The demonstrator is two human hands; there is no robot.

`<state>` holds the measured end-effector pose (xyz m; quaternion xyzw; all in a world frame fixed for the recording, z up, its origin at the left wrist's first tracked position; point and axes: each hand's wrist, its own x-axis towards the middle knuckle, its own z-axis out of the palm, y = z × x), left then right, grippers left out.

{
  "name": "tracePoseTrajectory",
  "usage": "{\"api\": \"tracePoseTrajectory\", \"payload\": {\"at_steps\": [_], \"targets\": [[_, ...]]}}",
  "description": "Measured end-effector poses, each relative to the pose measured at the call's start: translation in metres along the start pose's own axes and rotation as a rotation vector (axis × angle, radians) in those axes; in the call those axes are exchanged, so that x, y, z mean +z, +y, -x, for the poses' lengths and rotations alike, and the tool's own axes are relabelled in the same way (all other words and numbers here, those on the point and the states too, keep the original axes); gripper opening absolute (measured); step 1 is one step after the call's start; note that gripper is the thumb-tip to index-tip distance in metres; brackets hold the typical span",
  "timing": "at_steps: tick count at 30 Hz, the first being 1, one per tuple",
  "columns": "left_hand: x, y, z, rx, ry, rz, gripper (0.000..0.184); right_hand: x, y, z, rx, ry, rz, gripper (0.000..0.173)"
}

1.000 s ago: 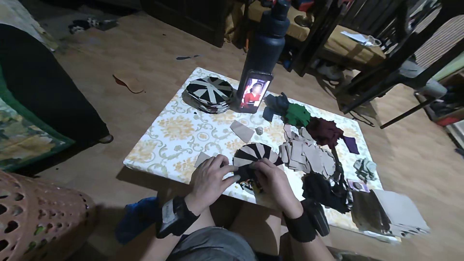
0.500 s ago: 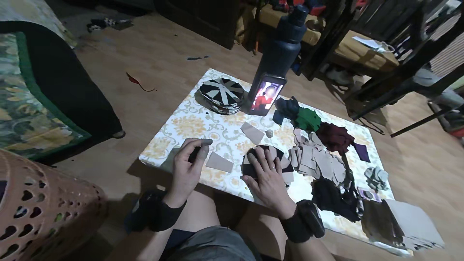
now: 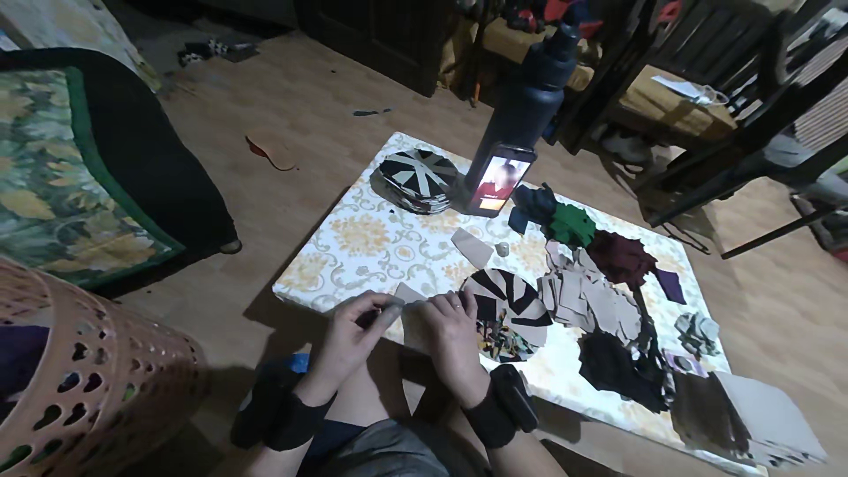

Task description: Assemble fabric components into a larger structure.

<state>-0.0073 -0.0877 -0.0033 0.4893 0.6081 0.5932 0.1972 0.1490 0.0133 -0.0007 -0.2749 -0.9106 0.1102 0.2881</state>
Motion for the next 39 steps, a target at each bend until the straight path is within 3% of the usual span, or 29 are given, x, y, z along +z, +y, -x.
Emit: {"api": "tracePoseTrajectory", "payload": {"at_steps": [3, 7, 9, 14, 18, 21, 25, 30, 32, 36, 39], "targets": [[-0.002, 0.000, 0.004, -0.109, -0.089, 0.019, 0.023, -0.006, 0.000, -0.003, 0.001, 0.083, -0.046, 0.016], [-0.005, 0.013, 0.001, -0.389, -0.216, 0.157, 0.046, -0.028, -0.002, 0.005, -0.041, 0.255, -0.137, 0.013], [0.000, 0.019, -0.003, -0.463, -0.235, 0.237, 0.042, -0.033, -0.003, 0.013, -0.096, 0.292, -0.148, 0.011], [0.024, 0.022, -0.015, -0.209, -0.257, 0.390, 0.010, -0.036, 0.006, 0.033, -0.137, 0.347, -0.242, 0.010], [0.038, 0.027, -0.015, -0.176, -0.256, 0.528, 0.002, -0.038, 0.011, 0.043, 0.003, 0.273, -0.721, 0.059], [0.044, 0.028, -0.014, -0.132, -0.301, 0.541, 0.008, -0.038, 0.007, 0.044, 0.134, 0.257, -1.020, 0.063], [0.048, 0.026, -0.015, -0.100, -0.287, 0.425, 0.018, -0.043, 0.006, 0.042, 0.236, 0.300, -1.199, 0.035], [0.045, 0.022, -0.019, -0.042, -0.230, 0.262, 0.015, -0.057, 0.026, 0.030, 0.171, 0.313, -1.070, 0.025], [0.040, 0.018, -0.024, -0.029, -0.174, 0.150, 0.014, -0.068, 0.035, 0.024, 0.182, 0.322, -1.024, 0.026], [0.025, 0.008, -0.036, -0.009, -0.128, -0.485, 0.019, -0.087, 0.056, 0.016, 0.225, 0.329, -0.902, 0.037], [0.026, 0.008, -0.039, -0.062, -0.130, -0.659, 0.035, -0.095, 0.063, 0.014, 0.252, 0.271, -0.882, 0.039]]}}
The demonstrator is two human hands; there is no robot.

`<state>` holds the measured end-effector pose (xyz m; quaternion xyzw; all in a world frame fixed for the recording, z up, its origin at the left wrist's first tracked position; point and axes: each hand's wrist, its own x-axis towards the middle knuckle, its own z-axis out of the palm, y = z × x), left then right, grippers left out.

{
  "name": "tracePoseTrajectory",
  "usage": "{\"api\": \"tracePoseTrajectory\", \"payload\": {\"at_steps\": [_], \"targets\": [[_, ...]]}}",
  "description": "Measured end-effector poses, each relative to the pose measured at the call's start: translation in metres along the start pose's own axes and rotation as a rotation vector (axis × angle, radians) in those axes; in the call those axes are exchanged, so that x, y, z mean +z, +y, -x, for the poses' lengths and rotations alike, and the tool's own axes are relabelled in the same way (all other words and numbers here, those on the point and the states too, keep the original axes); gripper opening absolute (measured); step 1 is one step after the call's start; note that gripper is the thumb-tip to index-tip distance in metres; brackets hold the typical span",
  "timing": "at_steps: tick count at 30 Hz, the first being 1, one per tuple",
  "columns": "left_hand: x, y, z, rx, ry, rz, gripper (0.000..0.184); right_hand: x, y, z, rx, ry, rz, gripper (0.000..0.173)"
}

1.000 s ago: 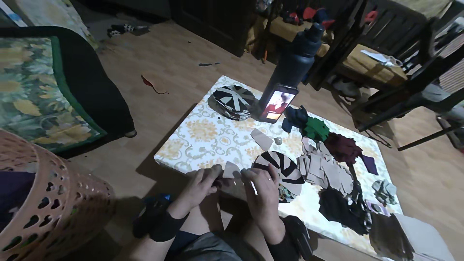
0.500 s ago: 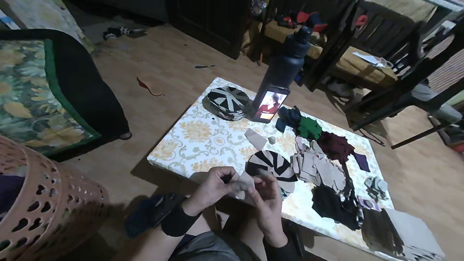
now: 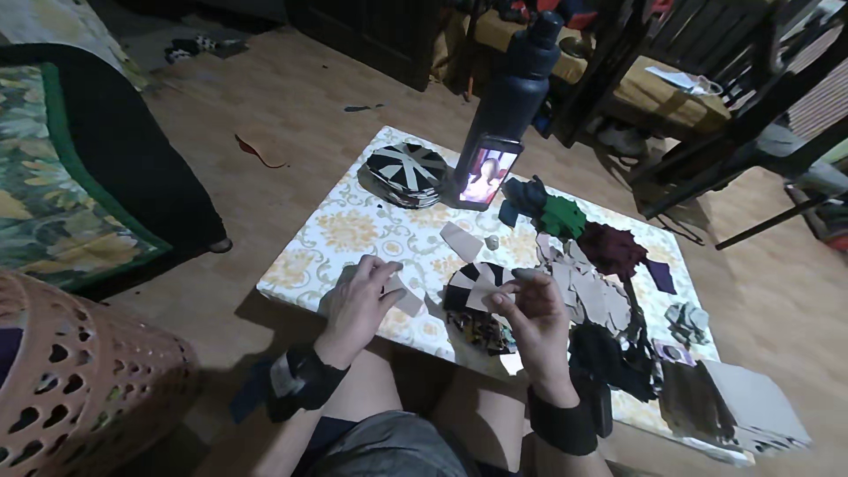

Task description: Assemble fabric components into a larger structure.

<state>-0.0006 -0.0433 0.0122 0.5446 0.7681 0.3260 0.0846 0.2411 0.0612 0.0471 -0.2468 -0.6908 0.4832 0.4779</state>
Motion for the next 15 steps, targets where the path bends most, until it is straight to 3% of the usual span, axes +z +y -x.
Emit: {"api": "tracePoseTrajectory", "payload": {"at_steps": [4, 8, 15], "targets": [[0.012, 0.018, 0.003, 0.108, 0.113, 0.252, 0.035, 0.001, 0.003, -0.003, 0.028, -0.111, 0.058, 0.039], [0.021, 0.040, 0.000, 0.183, -0.137, 0.627, 0.050, 0.009, 0.000, -0.005, 0.085, -0.235, 0.115, 0.038], [0.037, 0.048, 0.003, 0.135, -0.139, 0.334, 0.044, -0.004, 0.019, -0.009, 0.130, -0.233, 0.276, 0.033]]}}
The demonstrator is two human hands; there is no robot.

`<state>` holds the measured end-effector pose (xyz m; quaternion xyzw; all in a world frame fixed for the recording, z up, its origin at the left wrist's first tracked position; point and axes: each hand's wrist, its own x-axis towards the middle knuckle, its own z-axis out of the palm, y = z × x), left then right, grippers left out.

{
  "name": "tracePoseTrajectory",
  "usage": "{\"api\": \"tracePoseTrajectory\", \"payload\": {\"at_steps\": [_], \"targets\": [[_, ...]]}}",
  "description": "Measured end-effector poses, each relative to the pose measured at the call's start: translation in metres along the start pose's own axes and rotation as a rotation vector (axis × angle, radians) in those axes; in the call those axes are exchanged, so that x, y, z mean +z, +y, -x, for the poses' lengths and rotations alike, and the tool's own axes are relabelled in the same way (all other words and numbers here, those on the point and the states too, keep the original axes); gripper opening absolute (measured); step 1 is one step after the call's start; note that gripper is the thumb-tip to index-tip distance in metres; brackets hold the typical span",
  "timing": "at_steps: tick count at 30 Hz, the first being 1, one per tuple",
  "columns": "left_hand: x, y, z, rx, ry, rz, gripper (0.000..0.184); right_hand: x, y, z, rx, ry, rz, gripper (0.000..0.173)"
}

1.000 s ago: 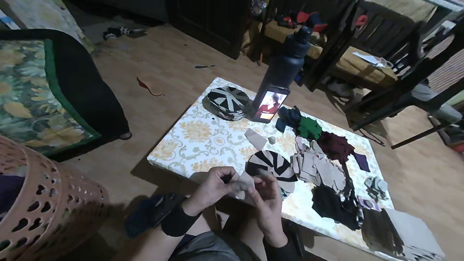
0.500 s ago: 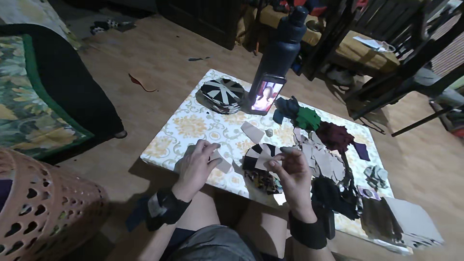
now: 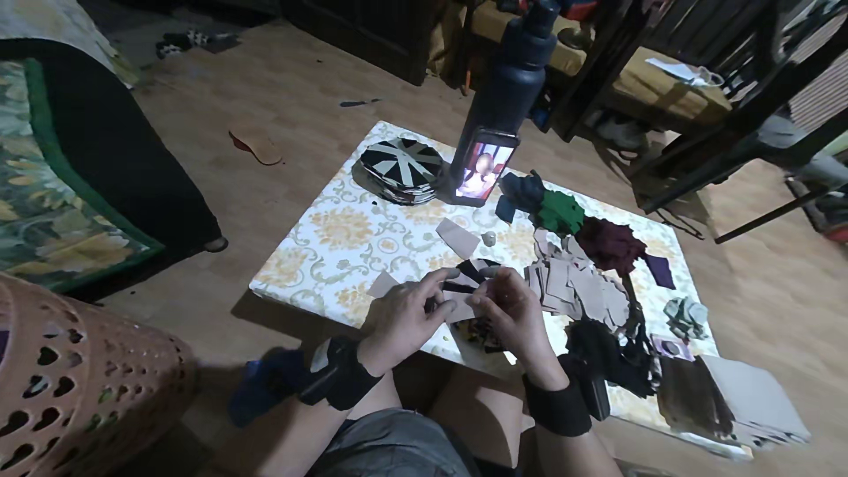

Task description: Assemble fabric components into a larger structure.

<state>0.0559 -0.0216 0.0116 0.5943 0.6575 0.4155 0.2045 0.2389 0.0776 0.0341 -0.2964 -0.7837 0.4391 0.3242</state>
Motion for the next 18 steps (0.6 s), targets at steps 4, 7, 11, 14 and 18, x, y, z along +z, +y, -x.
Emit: {"api": "tracePoseTrajectory", "payload": {"at_steps": [4, 7, 11, 14, 18], "targets": [[0.007, -0.003, 0.001, 0.015, 0.047, -0.223, 0.041, 0.004, 0.011, -0.001, 0.068, -0.047, 0.156, 0.031], [0.006, -0.007, -0.001, 0.039, 0.161, -0.256, 0.033, 0.007, 0.012, -0.001, 0.107, -0.036, 0.171, 0.031], [0.006, -0.010, 0.001, 0.090, 0.270, -0.201, 0.025, 0.008, 0.014, -0.001, 0.081, -0.020, 0.163, 0.029], [0.008, -0.013, 0.004, 0.122, 0.209, -0.234, 0.023, 0.007, 0.016, -0.001, 0.069, -0.028, 0.155, 0.027], [0.011, -0.017, 0.005, 0.155, 0.097, -0.311, 0.031, 0.008, 0.016, -0.002, 0.050, -0.034, 0.164, 0.024]]}}
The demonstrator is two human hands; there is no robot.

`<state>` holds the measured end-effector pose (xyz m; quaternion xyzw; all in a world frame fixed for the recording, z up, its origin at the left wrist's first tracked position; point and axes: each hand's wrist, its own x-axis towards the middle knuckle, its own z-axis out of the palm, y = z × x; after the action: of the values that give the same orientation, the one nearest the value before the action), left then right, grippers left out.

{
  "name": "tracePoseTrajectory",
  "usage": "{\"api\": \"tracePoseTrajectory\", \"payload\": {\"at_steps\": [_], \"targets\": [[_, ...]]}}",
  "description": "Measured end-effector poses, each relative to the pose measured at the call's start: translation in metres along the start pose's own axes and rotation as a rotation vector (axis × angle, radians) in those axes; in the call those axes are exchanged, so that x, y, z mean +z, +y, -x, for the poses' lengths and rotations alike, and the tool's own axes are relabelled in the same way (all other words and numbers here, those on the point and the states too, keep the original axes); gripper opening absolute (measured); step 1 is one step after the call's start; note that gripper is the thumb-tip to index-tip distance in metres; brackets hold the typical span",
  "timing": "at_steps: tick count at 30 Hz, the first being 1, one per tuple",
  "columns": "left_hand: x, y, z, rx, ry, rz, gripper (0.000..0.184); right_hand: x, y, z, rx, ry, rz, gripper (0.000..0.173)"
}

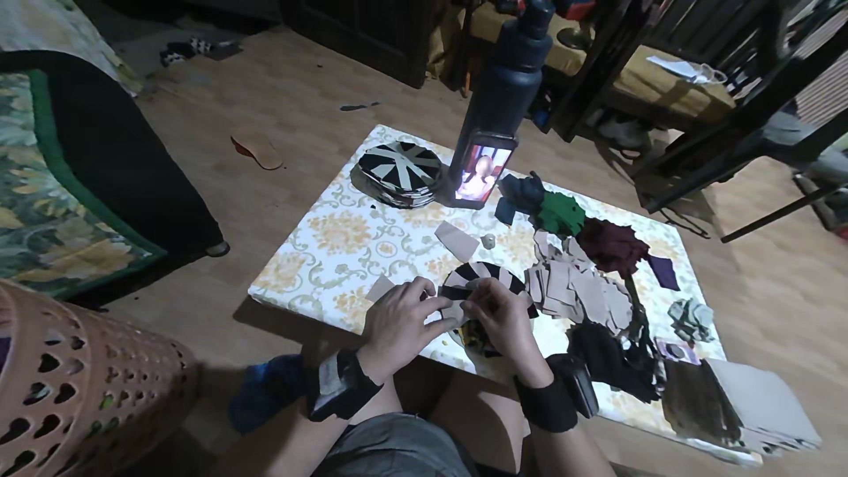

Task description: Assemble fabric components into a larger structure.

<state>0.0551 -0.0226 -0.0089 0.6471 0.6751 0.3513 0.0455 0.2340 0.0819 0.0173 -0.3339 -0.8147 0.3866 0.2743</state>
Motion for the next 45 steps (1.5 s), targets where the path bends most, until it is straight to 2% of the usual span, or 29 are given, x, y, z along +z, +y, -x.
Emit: {"api": "tracePoseTrajectory", "payload": {"at_steps": [3, 8, 13, 15, 18, 20, 22, 25, 27, 29, 31, 32, 35, 37, 40, 43, 45], "targets": [[0.001, -0.001, 0.000, 0.011, -0.038, -0.024, 0.033, 0.002, -0.001, 0.001, -0.035, 0.022, 0.081, 0.022], [0.002, -0.002, 0.000, 0.016, -0.039, -0.033, 0.037, 0.002, -0.001, 0.003, -0.112, 0.113, 0.420, 0.021], [0.002, -0.003, 0.001, 0.011, -0.049, -0.043, 0.034, -0.009, 0.001, 0.008, -0.167, 0.243, 0.458, 0.018], [0.002, -0.003, 0.000, 0.017, -0.052, -0.048, 0.034, -0.009, 0.000, 0.012, -0.171, 0.220, 0.426, 0.017], [0.003, -0.003, 0.000, 0.027, -0.057, -0.054, 0.034, -0.005, 0.003, 0.015, -0.128, 0.085, 0.455, 0.019], [0.000, -0.001, -0.001, 0.000, -0.069, -0.033, 0.034, -0.008, 0.003, 0.014, -0.128, 0.081, 0.410, 0.020], [-0.009, 0.002, -0.004, -0.089, -0.082, 0.071, 0.034, -0.012, 0.003, 0.011, -0.155, 0.158, 0.353, 0.020], [-0.023, -0.002, -0.010, -0.186, 0.034, 0.331, 0.037, -0.017, 0.001, 0.006, -0.248, 0.229, 0.370, 0.023], [-0.032, -0.006, -0.013, -0.257, 0.130, 0.650, 0.037, -0.015, 0.005, 0.002, -0.334, 0.136, 0.422, 0.036], [-0.042, -0.004, -0.014, -0.411, 0.175, 1.032, 0.038, -0.007, 0.013, 0.000, -0.366, -0.036, 0.524, 0.057], [-0.052, -0.002, -0.017, -0.586, 0.200, 1.298, 0.038, 0.006, 0.018, 0.002, -0.320, -0.180, 0.630, 0.073], [-0.057, 0.000, -0.017, -0.659, 0.208, 1.374, 0.038, 0.013, 0.019, 0.003, -0.290, -0.191, 0.675, 0.077], [-0.061, 0.002, -0.016, -0.759, 0.239, 1.502, 0.039, 0.033, 0.014, 0.006, -0.161, -0.076, 0.737, 0.077], [-0.059, 0.004, -0.017, -0.770, 0.231, 1.555, 0.040, 0.044, 0.007, 0.006, -0.054, 0.035, 0.756, 0.074], [-0.057, 0.010, -0.016, -0.764, 0.209, 1.608, 0.041, 0.053, 0.001, 0.004, 0.062, 0.101, 0.796, 0.074], [-0.056, 0.015, -0.013, -0.692, 0.203, 1.602, 0.044, 0.053, -0.003, 0.005, -0.038, 0.238, 0.755, 0.069], [-0.054, 0.016, -0.008, -0.597, 0.186, 1.558, 0.047, 0.051, -0.017, 0.008, -0.153, 0.320, 0.573, 0.059]]}}
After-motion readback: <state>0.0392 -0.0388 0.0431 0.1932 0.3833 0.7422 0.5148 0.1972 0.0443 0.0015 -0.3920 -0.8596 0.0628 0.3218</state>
